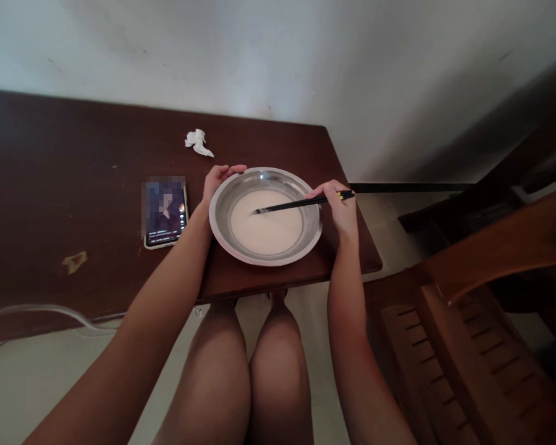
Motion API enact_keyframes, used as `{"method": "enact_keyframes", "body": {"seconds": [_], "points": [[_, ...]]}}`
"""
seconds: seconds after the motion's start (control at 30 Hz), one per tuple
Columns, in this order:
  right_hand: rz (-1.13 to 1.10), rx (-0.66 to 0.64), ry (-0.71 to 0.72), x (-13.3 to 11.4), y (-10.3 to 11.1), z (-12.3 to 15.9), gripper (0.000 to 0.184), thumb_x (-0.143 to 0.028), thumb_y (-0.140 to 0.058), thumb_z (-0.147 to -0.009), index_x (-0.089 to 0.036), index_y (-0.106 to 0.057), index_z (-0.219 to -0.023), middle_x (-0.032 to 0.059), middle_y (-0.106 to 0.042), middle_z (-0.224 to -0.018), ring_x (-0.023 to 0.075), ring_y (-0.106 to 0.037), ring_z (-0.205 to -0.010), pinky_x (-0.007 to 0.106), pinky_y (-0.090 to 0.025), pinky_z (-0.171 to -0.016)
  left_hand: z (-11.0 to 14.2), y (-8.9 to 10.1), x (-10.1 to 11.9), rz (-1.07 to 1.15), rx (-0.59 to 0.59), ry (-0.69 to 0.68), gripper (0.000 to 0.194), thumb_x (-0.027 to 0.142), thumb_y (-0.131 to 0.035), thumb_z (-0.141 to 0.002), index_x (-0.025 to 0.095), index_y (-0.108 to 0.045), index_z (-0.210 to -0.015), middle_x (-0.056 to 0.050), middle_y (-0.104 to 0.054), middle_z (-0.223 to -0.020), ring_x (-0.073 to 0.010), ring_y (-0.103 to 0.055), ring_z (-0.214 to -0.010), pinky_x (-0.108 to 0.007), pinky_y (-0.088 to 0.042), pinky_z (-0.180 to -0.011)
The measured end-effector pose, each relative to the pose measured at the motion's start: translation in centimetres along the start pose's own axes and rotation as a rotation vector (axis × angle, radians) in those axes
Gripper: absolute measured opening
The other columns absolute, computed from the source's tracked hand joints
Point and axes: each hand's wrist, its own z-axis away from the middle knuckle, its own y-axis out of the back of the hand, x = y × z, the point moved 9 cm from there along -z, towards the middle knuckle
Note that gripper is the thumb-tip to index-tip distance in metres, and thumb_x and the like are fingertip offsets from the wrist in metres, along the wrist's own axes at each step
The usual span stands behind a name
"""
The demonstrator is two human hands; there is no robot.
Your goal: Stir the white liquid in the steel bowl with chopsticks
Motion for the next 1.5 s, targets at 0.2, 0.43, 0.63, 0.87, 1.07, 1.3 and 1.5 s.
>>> {"method": "enact_keyframes", "body": {"seconds": [0.2, 0.43, 0.63, 0.87, 1.07, 1.3, 1.5], "points": [[-0.095, 0.173, -0.036, 1.3, 1.9, -0.1, 0.038, -0.048, -0.046, -0.085, -0.021, -0.059, -0.062, -0.0056, -0.056, -0.052, 0.0090, -0.061, -0.049, 0.026, -0.050, -0.060, 0.0, 0.0, -0.1, 0.001, -0.010, 0.019, 0.033, 0.027, -0.037, -0.084, 0.018, -0.068, -0.081, -0.003, -0.067, -0.062, -0.0171, -0.065, -0.063, -0.027, -0.052, -0.065], [0.011, 0.038, 0.013, 0.0, 0.4, -0.1, 0.035, -0.046, -0.048, -0.085, -0.022, -0.063, -0.065, -0.0027, -0.064, -0.062, 0.0115, -0.065, -0.068, 0.028, -0.051, -0.072, -0.1, -0.1, -0.1, -0.017, -0.019, 0.011, 0.031, 0.029, -0.039, -0.084, 0.018, -0.068, -0.088, -0.003, -0.067, -0.062, -0.0179, -0.065, -0.061, -0.028, -0.052, -0.064], [-0.068, 0.116, -0.024, 0.9, 1.3, -0.1, 0.039, -0.049, -0.046, -0.085, -0.022, -0.060, -0.062, -0.0048, -0.057, -0.052, 0.0100, -0.062, -0.054, 0.027, -0.051, -0.063, -0.1, -0.2, -0.2, 0.009, -0.026, 0.019, 0.033, 0.028, -0.037, -0.084, 0.016, -0.067, -0.077, -0.004, -0.067, -0.061, -0.0158, -0.063, -0.056, -0.026, -0.051, -0.060], [-0.007, 0.086, 0.015, 0.2, 0.8, -0.1, 0.035, -0.045, -0.047, -0.086, -0.023, -0.064, -0.065, -0.0036, -0.063, -0.060, 0.0106, -0.064, -0.064, 0.028, -0.051, -0.071, -0.1, -0.1, -0.1, 0.007, -0.012, 0.020, 0.034, 0.027, -0.035, -0.085, 0.016, -0.067, -0.087, -0.002, -0.067, -0.061, -0.0161, -0.064, -0.058, -0.027, -0.052, -0.062], [-0.122, 0.061, -0.010, 0.6, 0.6, 0.0, 0.035, -0.043, -0.048, -0.086, -0.022, -0.062, -0.062, -0.0051, -0.059, -0.053, 0.0094, -0.061, -0.053, 0.027, -0.050, -0.063, -0.1, 0.0, -0.1, 0.001, -0.018, 0.006, 0.031, 0.027, -0.039, -0.083, 0.018, -0.067, -0.090, -0.002, -0.068, -0.063, -0.0165, -0.064, -0.060, -0.028, -0.052, -0.065], [-0.058, 0.118, 0.004, 0.3, 1.2, -0.1, 0.033, -0.044, -0.049, -0.086, -0.022, -0.063, -0.065, -0.0043, -0.062, -0.057, 0.0097, -0.063, -0.058, 0.026, -0.050, -0.066, -0.2, -0.2, -0.1, 0.016, -0.018, 0.014, 0.034, 0.025, -0.034, -0.084, 0.015, -0.066, -0.087, -0.002, -0.067, -0.060, -0.0157, -0.062, -0.058, -0.026, -0.051, -0.063], [-0.104, 0.018, -0.017, 0.6, 0.3, 0.1, 0.035, -0.045, -0.049, -0.085, -0.021, -0.063, -0.063, -0.0048, -0.059, -0.052, 0.0093, -0.062, -0.054, 0.025, -0.051, -0.062, -0.2, 0.0, 0.0, 0.002, 0.000, -0.005, 0.031, 0.026, -0.037, -0.084, 0.018, -0.067, -0.085, -0.003, -0.067, -0.061, -0.0176, -0.065, -0.063, -0.027, -0.052, -0.066]]}}
